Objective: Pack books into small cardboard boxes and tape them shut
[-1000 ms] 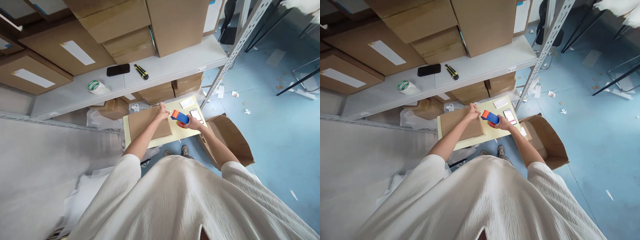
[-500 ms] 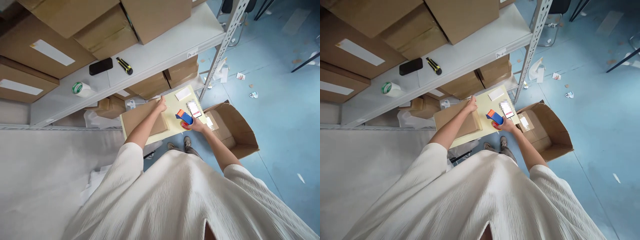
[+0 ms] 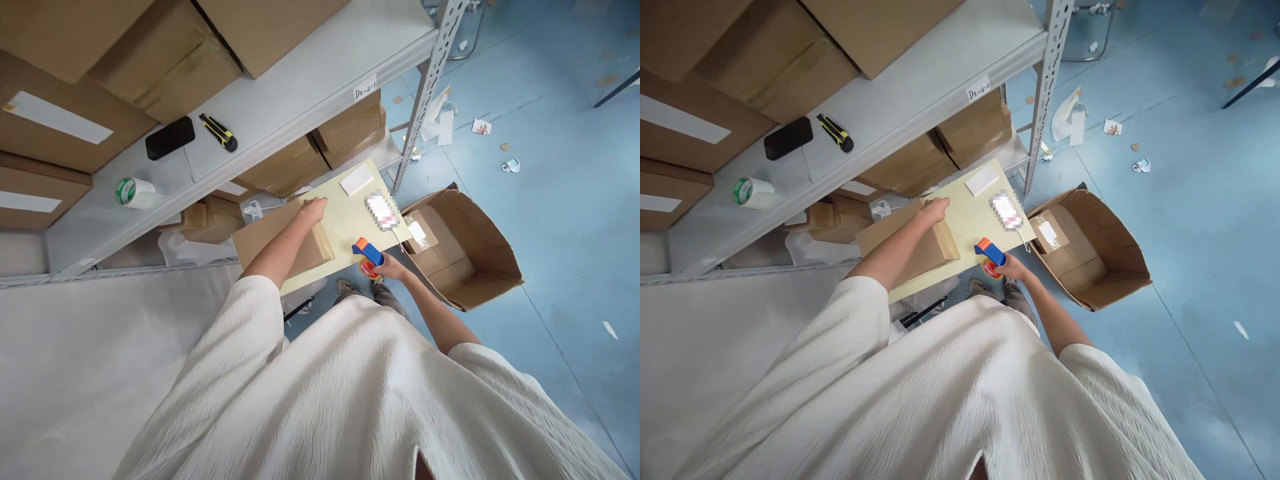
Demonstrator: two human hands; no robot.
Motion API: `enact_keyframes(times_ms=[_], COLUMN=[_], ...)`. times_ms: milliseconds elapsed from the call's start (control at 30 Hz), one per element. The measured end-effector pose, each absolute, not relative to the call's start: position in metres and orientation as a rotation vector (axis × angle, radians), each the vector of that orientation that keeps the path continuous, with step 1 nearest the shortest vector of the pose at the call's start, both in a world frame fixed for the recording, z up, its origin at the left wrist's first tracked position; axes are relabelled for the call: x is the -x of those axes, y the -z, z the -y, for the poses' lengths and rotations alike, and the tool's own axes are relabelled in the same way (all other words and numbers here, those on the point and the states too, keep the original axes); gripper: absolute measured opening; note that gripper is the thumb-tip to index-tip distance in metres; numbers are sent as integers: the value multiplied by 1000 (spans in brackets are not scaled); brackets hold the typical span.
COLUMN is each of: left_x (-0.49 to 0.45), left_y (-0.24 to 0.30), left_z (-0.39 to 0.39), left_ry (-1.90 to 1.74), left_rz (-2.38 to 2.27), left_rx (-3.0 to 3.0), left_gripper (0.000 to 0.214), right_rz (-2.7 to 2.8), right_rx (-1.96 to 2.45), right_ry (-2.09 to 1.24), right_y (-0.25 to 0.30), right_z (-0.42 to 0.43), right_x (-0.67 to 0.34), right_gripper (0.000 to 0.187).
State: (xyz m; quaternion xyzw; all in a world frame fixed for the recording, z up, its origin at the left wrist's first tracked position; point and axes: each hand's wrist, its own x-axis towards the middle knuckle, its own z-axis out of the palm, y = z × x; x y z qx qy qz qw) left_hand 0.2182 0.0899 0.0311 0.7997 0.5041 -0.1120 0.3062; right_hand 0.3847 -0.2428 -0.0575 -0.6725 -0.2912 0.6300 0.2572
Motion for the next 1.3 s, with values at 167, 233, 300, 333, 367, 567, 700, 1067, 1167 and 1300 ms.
enact_keyframes(times_ms=[167, 233, 300, 333, 367, 567, 700, 1067, 1167, 1300], left_x=[-226, -227, -225, -224, -223, -214, -208, -198, -178, -137], left_y=[-17, -11, -4, -1, 2, 11, 8, -14, -33, -53], left_z=[-96, -99, -99, -99, -98, -94, -96, -103, -88, -46], left_ry=[626, 670, 727, 761, 792, 730, 645, 533, 395, 308], left_rz=[-1284, -1239, -1199, -1173, -1142, -1052, -1020, -1038, -954, -721], left_rx=[-2217, -2252, -2294, -2321, -2347, -2305, -2284, -2269, -2308, -2370], left_gripper=[28, 29, 27, 25, 24, 24, 20, 14, 14, 50], right_rz=[695, 666, 648, 648, 652, 672, 693, 709, 706, 675], right_rx=[1764, 1739, 1714, 1699, 1690, 1722, 1698, 1737, 1743, 1781], right_ry=[-1758, -1775, -1786, -1795, -1805, -1845, -1832, -1822, -1803, -1805], right_y=[54, 58, 65, 68, 71, 77, 72, 80, 80, 78], right_z=[245, 247, 247, 248, 247, 244, 242, 246, 245, 243], right_x=[-366, -360, -353, -350, -346, -331, -330, -330, -331, -334], right_gripper=[32, 32, 33, 34, 34, 35, 38, 41, 43, 43])
